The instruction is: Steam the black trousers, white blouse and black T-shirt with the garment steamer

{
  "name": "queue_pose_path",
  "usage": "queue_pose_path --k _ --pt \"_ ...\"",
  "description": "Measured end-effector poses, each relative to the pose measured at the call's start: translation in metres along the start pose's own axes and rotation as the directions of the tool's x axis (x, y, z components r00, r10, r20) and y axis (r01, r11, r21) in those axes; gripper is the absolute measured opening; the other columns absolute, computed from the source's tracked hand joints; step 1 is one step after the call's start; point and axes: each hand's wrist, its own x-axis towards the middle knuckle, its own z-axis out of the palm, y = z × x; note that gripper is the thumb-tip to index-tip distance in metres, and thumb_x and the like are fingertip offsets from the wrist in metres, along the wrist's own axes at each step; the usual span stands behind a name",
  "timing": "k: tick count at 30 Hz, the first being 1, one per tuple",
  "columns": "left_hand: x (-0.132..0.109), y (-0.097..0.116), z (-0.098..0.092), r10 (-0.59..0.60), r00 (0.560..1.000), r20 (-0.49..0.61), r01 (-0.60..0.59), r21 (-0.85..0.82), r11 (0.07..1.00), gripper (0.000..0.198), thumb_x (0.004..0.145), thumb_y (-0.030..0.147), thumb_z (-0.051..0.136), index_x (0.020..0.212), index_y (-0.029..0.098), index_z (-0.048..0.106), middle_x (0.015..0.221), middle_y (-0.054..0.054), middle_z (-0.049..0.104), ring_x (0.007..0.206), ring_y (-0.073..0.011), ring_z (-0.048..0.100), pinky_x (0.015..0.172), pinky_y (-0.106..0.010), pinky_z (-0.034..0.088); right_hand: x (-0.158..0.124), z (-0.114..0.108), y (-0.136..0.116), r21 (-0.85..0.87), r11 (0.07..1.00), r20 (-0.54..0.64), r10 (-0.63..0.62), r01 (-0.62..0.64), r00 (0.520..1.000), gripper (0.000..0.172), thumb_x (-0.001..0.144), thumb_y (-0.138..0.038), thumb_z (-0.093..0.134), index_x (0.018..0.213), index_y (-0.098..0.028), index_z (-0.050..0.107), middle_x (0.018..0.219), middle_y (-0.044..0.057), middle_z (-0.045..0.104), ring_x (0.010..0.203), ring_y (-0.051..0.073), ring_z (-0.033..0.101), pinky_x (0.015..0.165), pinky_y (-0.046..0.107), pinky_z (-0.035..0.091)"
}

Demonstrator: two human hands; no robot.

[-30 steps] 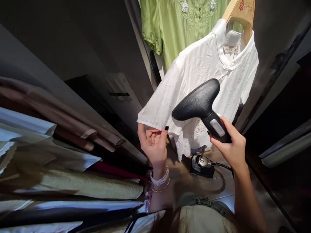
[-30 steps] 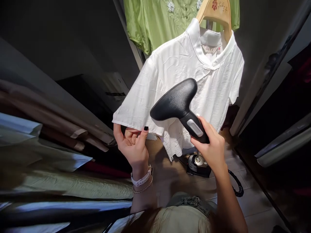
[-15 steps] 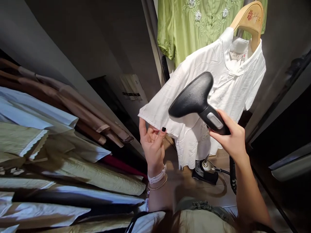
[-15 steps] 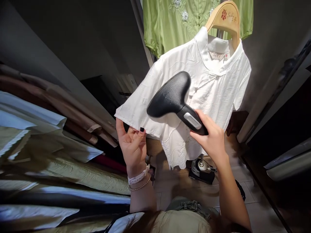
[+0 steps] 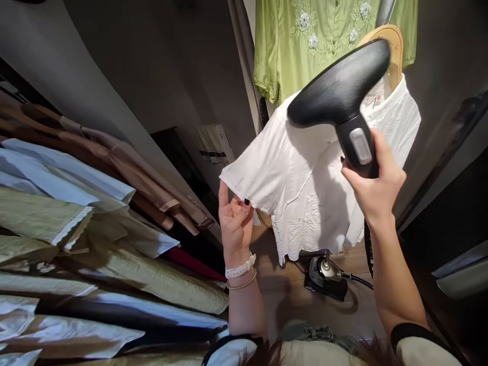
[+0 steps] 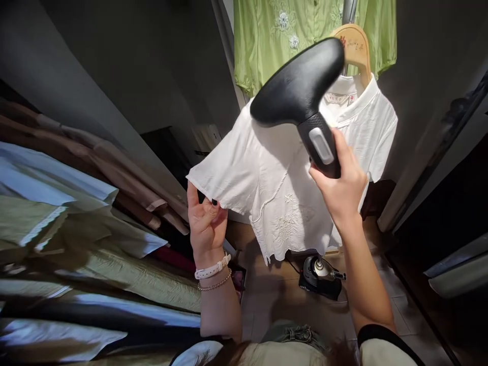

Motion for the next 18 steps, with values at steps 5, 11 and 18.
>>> queue_pose_path --k 5,11,18 --pt "0.005 -0.007 0.002 -0.061 0.998 0.008 0.061 0.018 0.998 0.047 0.074 0.031 0.087 0.119 0.025 0.073 0.125 -0.010 0.072 0.114 -0.0191 0.068 0.097 -0.025 0.054 -0.017 -0.005 0.005 0.013 0.999 -0.210 0.052 -0.050 0.976 0.067 0.080 -0.026 0.073 0.145 -0.027 0.055 0.134 0.007 0.066 0.116 0.033 0.068 0.103 0.049 0.054" --pt "0.004 -0.018 0.021 -0.003 0.999 0.048 0.002 0.032 0.999 0.053 0.074 0.040 0.086 0.124 0.033 0.069 0.133 -0.007 0.067 0.127 -0.0241 0.061 0.105 -0.035 0.053 -0.044 -0.021 0.023 0.068 0.993 -0.153 0.106 -0.096 0.983 0.066 0.075 -0.027 0.079 0.139 -0.023 0.062 0.121 0.006 0.072 0.103 0.029 0.072 0.096 0.044 0.058" --pt "-0.001 -0.021 0.044 0.148 0.988 0.037 -0.152 0.337 0.929 0.083 0.079 0.035 0.085 0.152 0.032 0.044 0.142 -0.010 0.060 0.135 -0.0229 0.057 0.113 -0.033 0.046 -0.050 -0.032 0.033 0.049 0.997 0.175 -0.065 0.058 0.982 0.064 0.079 -0.025 0.076 0.141 -0.029 0.060 0.131 0.005 0.070 0.111 0.027 0.071 0.096 0.038 0.059"
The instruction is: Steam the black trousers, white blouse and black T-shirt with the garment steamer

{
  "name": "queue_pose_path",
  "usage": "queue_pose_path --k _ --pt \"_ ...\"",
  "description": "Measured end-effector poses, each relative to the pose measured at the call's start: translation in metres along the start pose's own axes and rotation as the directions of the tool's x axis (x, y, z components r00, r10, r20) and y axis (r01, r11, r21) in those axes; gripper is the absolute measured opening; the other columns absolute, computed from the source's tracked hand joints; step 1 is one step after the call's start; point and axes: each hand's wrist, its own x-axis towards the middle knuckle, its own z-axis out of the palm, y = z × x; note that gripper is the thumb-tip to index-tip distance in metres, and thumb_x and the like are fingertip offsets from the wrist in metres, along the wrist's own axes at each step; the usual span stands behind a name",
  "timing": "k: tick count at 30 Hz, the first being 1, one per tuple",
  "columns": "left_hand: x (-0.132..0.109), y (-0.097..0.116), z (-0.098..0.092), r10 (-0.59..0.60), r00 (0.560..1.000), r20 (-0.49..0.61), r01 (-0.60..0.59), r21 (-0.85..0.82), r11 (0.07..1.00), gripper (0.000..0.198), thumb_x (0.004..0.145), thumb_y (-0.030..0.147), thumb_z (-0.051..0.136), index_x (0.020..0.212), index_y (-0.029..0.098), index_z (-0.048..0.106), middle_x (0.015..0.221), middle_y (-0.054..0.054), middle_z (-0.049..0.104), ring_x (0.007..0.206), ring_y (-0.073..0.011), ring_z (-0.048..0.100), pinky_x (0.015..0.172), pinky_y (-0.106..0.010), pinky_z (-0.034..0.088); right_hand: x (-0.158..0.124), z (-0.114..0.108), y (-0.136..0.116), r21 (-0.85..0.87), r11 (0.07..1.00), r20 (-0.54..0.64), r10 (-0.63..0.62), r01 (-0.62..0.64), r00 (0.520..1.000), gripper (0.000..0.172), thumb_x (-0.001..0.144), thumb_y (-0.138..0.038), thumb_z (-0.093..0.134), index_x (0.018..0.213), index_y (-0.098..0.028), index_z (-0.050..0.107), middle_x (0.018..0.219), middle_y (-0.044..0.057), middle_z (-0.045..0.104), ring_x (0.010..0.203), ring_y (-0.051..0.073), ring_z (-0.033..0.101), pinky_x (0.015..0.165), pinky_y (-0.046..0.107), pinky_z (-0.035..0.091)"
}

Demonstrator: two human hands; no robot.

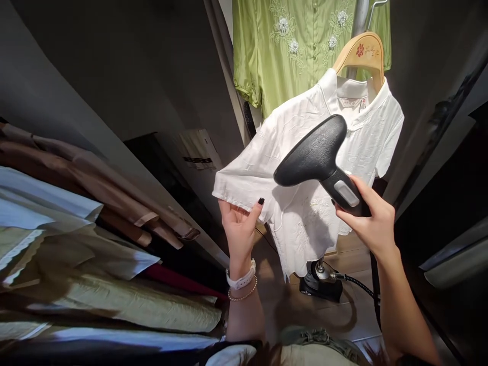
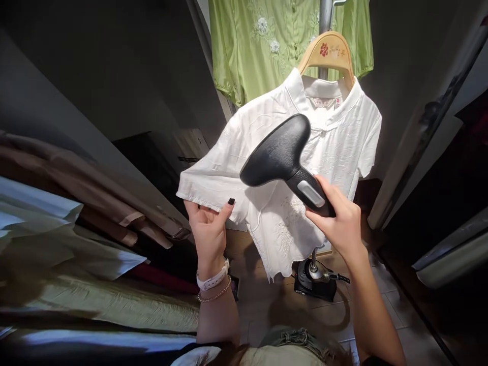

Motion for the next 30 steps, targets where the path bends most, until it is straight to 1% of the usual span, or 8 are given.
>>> queue_pose_path --k 5,10,14,17,19,23,27,30 --pt "-0.005 -0.003 -0.013 0.002 1.000 0.022 -0.003 0.053 0.999 0.093 0.077 0.036 0.087 0.156 0.030 0.038 0.145 -0.012 0.058 0.137 -0.0244 0.055 0.114 -0.032 0.045 0.005 0.006 -0.007 0.045 0.997 0.125 -0.064 0.059 0.990 0.066 0.082 -0.025 0.074 0.145 -0.030 0.055 0.132 0.004 0.070 0.109 0.025 0.073 0.093 0.035 0.060" --pt "-0.007 -0.007 -0.026 -0.021 1.000 0.000 0.021 0.064 0.998 0.105 0.072 0.035 0.091 0.157 0.035 0.031 0.140 -0.010 0.062 0.129 -0.0220 0.062 0.108 -0.030 0.050 0.015 0.015 -0.020 0.060 0.994 0.230 -0.106 0.095 0.967 0.063 0.083 -0.024 0.073 0.144 -0.029 0.057 0.127 0.004 0.072 0.103 0.025 0.074 0.089 0.033 0.061" --pt "-0.009 -0.004 -0.029 -0.033 0.999 -0.025 0.035 0.093 0.995 0.102 0.071 0.035 0.091 0.155 0.037 0.034 0.137 -0.008 0.064 0.122 -0.0213 0.066 0.104 -0.031 0.054 0.020 0.021 -0.027 0.022 0.998 0.172 -0.063 0.060 0.983 0.062 0.083 -0.025 0.072 0.143 -0.029 0.057 0.128 0.004 0.072 0.110 0.027 0.073 0.093 0.035 0.060" --pt "-0.009 0.000 -0.030 -0.046 0.999 -0.009 0.046 0.098 0.994 0.098 0.072 0.032 0.090 0.154 0.036 0.037 0.135 -0.009 0.065 0.120 -0.0206 0.068 0.103 -0.029 0.054 0.022 0.023 -0.028 0.034 0.997 0.166 -0.079 0.074 0.983 0.063 0.082 -0.023 0.072 0.143 -0.029 0.058 0.130 0.004 0.071 0.113 0.027 0.072 0.096 0.036 0.059" --pt "-0.010 0.000 -0.030 -0.059 0.998 0.002 0.059 0.090 0.994 0.099 0.072 0.032 0.090 0.155 0.036 0.036 0.135 -0.009 0.066 0.120 -0.0208 0.067 0.102 -0.029 0.055 0.023 0.025 -0.027 0.034 0.996 0.169 -0.081 0.077 0.982 0.062 0.081 -0.023 0.072 0.142 -0.028 0.059 0.130 0.004 0.071 0.112 0.027 0.072 0.095 0.037 0.059" --pt "-0.011 -0.001 -0.031 -0.076 0.997 0.023 0.074 0.079 0.994 0.105 0.071 0.033 0.091 0.158 0.035 0.032 0.136 -0.010 0.065 0.126 -0.0218 0.064 0.102 -0.028 0.054 0.024 0.026 -0.027 0.007 1.000 0.085 -0.025 0.024 0.996 0.065 0.080 -0.024 0.073 0.143 -0.029 0.058 0.131 0.004 0.070 0.113 0.027 0.071 0.094 0.036 0.060" --pt "-0.010 -0.002 -0.032 -0.091 0.994 0.062 0.086 0.074 0.993 0.106 0.072 0.035 0.090 0.159 0.034 0.029 0.135 -0.010 0.066 0.126 -0.0212 0.064 0.102 -0.027 0.054 0.028 0.025 -0.027 0.042 0.999 0.165 -0.018 0.011 0.986 0.063 0.080 -0.023 0.073 0.141 -0.029 0.060 0.129 0.003 0.071 0.111 0.027 0.072 0.093 0.037 0.059" --pt "-0.006 -0.004 -0.030 -0.058 0.997 0.057 0.054 0.068 0.996 0.109 0.071 0.036 0.091 0.160 0.033 0.027 0.141 -0.011 0.062 0.129 -0.0215 0.062 0.106 -0.028 0.051 0.035 0.025 -0.026 0.036 0.995 0.040 0.087 -0.088 0.995 0.063 0.080 -0.025 0.074 0.141 -0.027 0.060 0.127 0.004 0.071 0.111 0.029 0.071 0.096 0.040 0.058"
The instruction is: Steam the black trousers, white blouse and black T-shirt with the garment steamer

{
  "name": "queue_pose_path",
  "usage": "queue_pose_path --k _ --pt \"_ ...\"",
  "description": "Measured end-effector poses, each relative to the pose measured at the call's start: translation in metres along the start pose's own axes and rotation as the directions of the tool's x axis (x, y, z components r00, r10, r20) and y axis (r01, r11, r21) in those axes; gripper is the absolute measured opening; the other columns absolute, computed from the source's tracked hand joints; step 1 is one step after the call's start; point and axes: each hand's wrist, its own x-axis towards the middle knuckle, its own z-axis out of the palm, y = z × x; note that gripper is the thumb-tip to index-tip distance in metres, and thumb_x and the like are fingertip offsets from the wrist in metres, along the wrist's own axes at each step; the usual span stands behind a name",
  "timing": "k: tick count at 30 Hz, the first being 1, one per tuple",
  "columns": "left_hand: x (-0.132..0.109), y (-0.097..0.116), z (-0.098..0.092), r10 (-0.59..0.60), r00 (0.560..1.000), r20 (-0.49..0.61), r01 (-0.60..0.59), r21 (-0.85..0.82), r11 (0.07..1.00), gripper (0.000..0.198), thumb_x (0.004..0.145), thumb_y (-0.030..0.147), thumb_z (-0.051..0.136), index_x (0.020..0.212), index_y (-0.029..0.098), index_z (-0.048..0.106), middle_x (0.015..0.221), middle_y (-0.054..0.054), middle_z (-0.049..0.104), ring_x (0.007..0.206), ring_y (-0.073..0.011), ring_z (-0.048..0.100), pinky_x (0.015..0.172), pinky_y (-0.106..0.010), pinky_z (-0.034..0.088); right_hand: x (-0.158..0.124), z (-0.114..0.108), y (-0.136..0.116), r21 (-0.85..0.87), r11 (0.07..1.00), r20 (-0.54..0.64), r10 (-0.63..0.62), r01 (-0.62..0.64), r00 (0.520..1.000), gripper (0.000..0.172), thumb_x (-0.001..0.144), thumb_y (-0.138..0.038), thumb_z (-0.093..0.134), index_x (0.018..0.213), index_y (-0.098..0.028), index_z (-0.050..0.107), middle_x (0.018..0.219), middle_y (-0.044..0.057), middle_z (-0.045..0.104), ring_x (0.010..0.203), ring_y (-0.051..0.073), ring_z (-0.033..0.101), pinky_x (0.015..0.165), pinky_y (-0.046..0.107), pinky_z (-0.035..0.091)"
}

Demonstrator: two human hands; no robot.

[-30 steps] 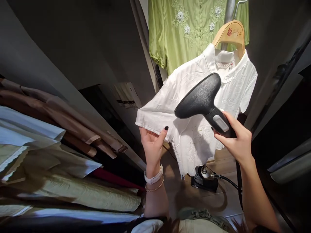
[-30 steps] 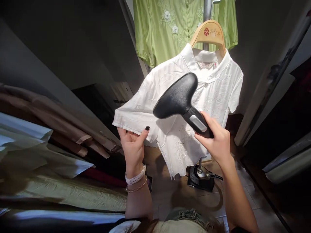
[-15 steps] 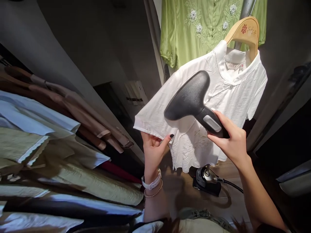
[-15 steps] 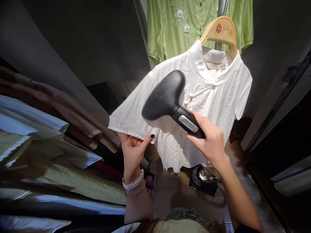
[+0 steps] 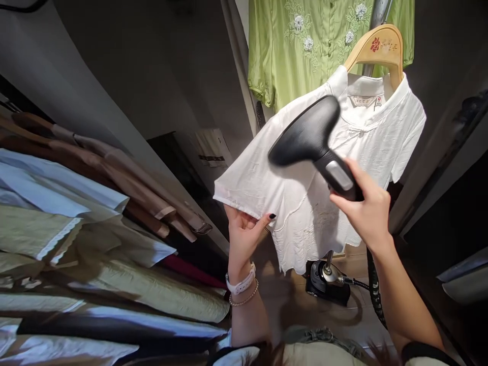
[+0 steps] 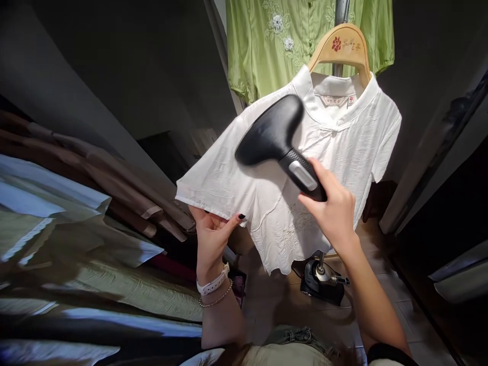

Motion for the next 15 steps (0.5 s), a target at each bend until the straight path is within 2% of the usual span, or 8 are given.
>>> queue_pose_path --k 4,8,10,12,15 --pt "0.007 -0.004 0.002 0.003 1.000 -0.005 -0.003 -0.023 1.000 0.110 0.072 0.038 0.091 0.161 0.035 0.026 0.145 -0.011 0.059 0.132 -0.0220 0.059 0.110 -0.032 0.049 0.000 -0.003 0.002 0.135 0.984 -0.250 0.152 -0.121 0.956 0.067 0.080 -0.030 0.076 0.144 -0.024 0.057 0.131 0.008 0.067 0.114 0.031 0.068 0.101 0.048 0.056" --pt "0.008 -0.008 0.002 -0.010 1.000 -0.016 0.009 -0.043 0.999 0.115 0.071 0.036 0.091 0.162 0.039 0.021 0.147 -0.009 0.057 0.136 -0.0214 0.056 0.113 -0.035 0.047 -0.015 -0.006 0.008 0.240 0.958 -0.361 0.239 -0.158 0.901 0.069 0.078 -0.034 0.080 0.142 -0.023 0.059 0.128 0.010 0.068 0.112 0.032 0.069 0.102 0.052 0.056" --pt "0.007 -0.009 0.001 -0.016 1.000 -0.017 0.015 -0.055 0.998 0.119 0.071 0.035 0.091 0.163 0.040 0.017 0.145 -0.009 0.058 0.135 -0.0212 0.056 0.111 -0.035 0.049 -0.022 -0.010 0.011 0.244 0.954 -0.368 0.256 -0.172 0.894 0.070 0.077 -0.034 0.081 0.142 -0.022 0.059 0.126 0.009 0.069 0.111 0.031 0.069 0.101 0.052 0.057" --pt "0.007 -0.010 0.001 -0.027 1.000 -0.017 0.025 -0.066 0.997 0.122 0.071 0.034 0.091 0.164 0.040 0.013 0.143 -0.010 0.059 0.132 -0.0208 0.059 0.107 -0.033 0.051 -0.024 -0.015 0.014 0.216 0.961 -0.326 0.239 -0.174 0.915 0.069 0.076 -0.033 0.081 0.141 -0.022 0.061 0.125 0.008 0.069 0.109 0.029 0.070 0.101 0.048 0.057" --pt "0.007 -0.009 0.001 -0.044 0.999 -0.028 0.042 -0.084 0.996 0.124 0.069 0.031 0.092 0.164 0.040 0.012 0.140 -0.010 0.061 0.126 -0.0193 0.063 0.102 -0.029 0.054 -0.020 -0.025 0.015 0.123 0.986 -0.122 0.128 -0.113 0.984 0.064 0.074 -0.029 0.079 0.136 -0.023 0.064 0.122 0.005 0.072 0.106 0.026 0.071 0.098 0.040 0.058"
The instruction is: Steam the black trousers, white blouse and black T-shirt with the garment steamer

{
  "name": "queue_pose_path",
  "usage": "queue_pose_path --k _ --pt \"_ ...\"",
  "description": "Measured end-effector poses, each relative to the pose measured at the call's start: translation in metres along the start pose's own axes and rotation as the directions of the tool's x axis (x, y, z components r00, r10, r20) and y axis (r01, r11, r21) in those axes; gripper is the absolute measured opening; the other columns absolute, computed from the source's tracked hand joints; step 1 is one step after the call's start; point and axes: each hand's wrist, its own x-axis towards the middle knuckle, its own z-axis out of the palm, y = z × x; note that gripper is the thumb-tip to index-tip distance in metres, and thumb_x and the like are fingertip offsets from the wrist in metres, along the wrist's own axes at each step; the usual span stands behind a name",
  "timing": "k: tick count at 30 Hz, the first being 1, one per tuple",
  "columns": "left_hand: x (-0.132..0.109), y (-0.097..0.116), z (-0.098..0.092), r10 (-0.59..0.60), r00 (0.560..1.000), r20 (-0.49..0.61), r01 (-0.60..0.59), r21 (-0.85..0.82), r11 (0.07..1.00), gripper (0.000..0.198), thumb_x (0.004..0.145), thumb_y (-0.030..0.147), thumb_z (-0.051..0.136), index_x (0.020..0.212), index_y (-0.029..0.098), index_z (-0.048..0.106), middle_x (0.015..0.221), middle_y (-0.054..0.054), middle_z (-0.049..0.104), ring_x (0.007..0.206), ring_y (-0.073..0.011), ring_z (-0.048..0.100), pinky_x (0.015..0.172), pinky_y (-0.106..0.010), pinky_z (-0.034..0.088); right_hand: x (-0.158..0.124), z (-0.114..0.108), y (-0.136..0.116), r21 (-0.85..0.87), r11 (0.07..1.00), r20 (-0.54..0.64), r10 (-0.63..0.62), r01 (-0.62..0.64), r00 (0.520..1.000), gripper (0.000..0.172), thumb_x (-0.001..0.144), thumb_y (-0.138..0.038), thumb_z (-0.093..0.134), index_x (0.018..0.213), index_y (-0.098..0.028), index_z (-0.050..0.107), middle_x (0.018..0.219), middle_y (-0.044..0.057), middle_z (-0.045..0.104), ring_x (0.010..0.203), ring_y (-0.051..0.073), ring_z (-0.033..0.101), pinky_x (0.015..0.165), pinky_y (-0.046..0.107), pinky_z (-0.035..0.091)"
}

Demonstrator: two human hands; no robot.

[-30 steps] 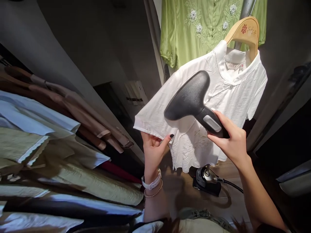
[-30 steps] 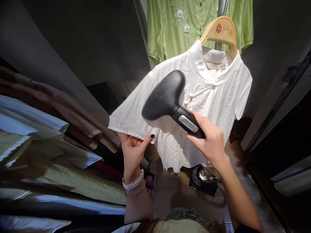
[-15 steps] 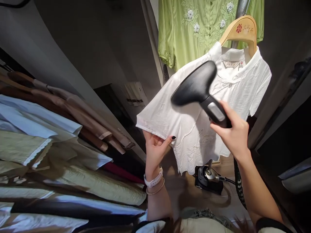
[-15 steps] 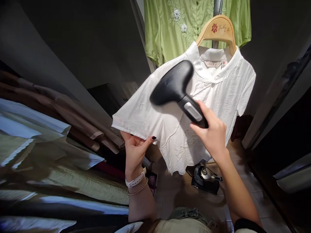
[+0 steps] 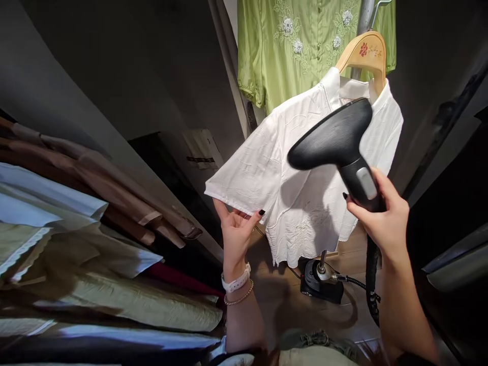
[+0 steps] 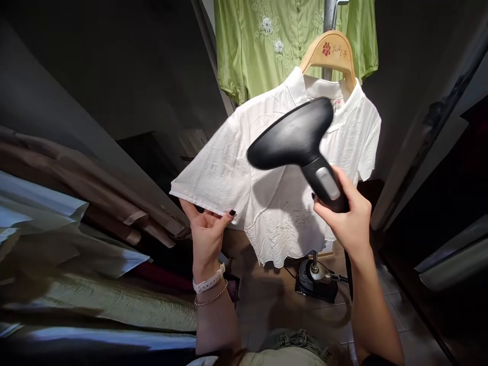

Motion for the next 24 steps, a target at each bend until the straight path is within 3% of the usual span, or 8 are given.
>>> queue_pose_path --k 2,4,8,12,15,20,24 --pt "0.000 -0.001 -0.001 -0.018 1.000 0.000 0.018 -0.014 1.000 0.124 0.069 0.027 0.092 0.163 0.042 0.013 0.134 -0.008 0.065 0.120 -0.0175 0.067 0.099 -0.027 0.055 0.005 -0.001 -0.004 -0.040 0.996 0.168 -0.069 0.077 0.983 0.063 0.075 -0.026 0.076 0.136 -0.025 0.064 0.122 0.003 0.072 0.106 0.026 0.071 0.097 0.038 0.058" --pt "-0.001 -0.003 -0.003 -0.023 1.000 0.004 0.023 -0.033 0.999 0.126 0.067 0.025 0.093 0.163 0.044 0.014 0.126 -0.005 0.069 0.114 -0.0162 0.069 0.094 -0.025 0.057 0.010 0.004 -0.010 -0.059 0.991 0.247 -0.102 0.121 0.963 0.063 0.077 -0.024 0.073 0.139 -0.027 0.062 0.127 0.003 0.071 0.110 0.026 0.071 0.098 0.037 0.057" --pt "-0.004 -0.009 -0.008 -0.019 1.000 -0.004 0.018 -0.058 0.998 0.130 0.064 0.026 0.095 0.162 0.045 0.012 0.121 -0.004 0.071 0.109 -0.0160 0.071 0.084 -0.022 0.060 0.018 0.021 -0.017 -0.056 0.994 0.203 -0.083 0.096 0.976 0.064 0.077 -0.023 0.069 0.141 -0.025 0.060 0.129 0.004 0.070 0.110 0.026 0.071 0.094 0.035 0.057" --pt "-0.007 -0.009 -0.011 -0.037 0.999 0.011 0.038 -0.042 0.998 0.129 0.065 0.026 0.094 0.163 0.043 0.013 0.126 -0.005 0.071 0.105 -0.0161 0.073 0.081 -0.021 0.060 0.022 0.033 -0.017 -0.008 0.995 0.239 -0.094 0.098 0.966 0.064 0.075 -0.022 0.070 0.139 -0.024 0.061 0.129 0.005 0.070 0.111 0.025 0.070 0.094 0.035 0.056" --pt "-0.007 -0.006 -0.011 -0.044 0.999 0.021 0.045 -0.042 0.998 0.130 0.065 0.024 0.094 0.163 0.042 0.011 0.126 -0.006 0.071 0.107 -0.0165 0.072 0.084 -0.022 0.060 0.021 0.042 -0.016 -0.002 0.999 0.130 -0.033 0.033 0.991 0.067 0.076 -0.024 0.070 0.143 -0.023 0.058 0.126 0.005 0.071 0.105 0.024 0.070 0.092 0.035 0.056" --pt "-0.007 -0.006 -0.012 -0.062 0.997 0.037 0.063 -0.018 0.998 0.132 0.068 0.022 0.091 0.164 0.040 0.002 0.120 -0.004 0.072 0.101 -0.0143 0.072 0.083 -0.021 0.060 0.018 0.053 -0.016 0.069 0.997 0.246 -0.032 0.016 0.969 0.065 0.075 -0.024 0.071 0.140 -0.025 0.061 0.129 0.003 0.070 0.109 0.024 0.069 0.094 0.034 0.054" --pt "-0.005 -0.011 -0.015 -0.056 0.998 0.035 0.057 -0.021 0.998 0.129 0.068 0.022 0.090 0.164 0.042 0.006 0.127 -0.005 0.069 0.104 -0.0145 0.071 0.084 -0.023 0.060 0.017 0.055 -0.016 0.053 0.995 0.125 0.073 -0.080 0.989 0.067 0.076 -0.026 0.070 0.143 -0.022 0.058 0.122 0.004 0.072 0.102 0.024 0.069 0.090 0.035 0.055"
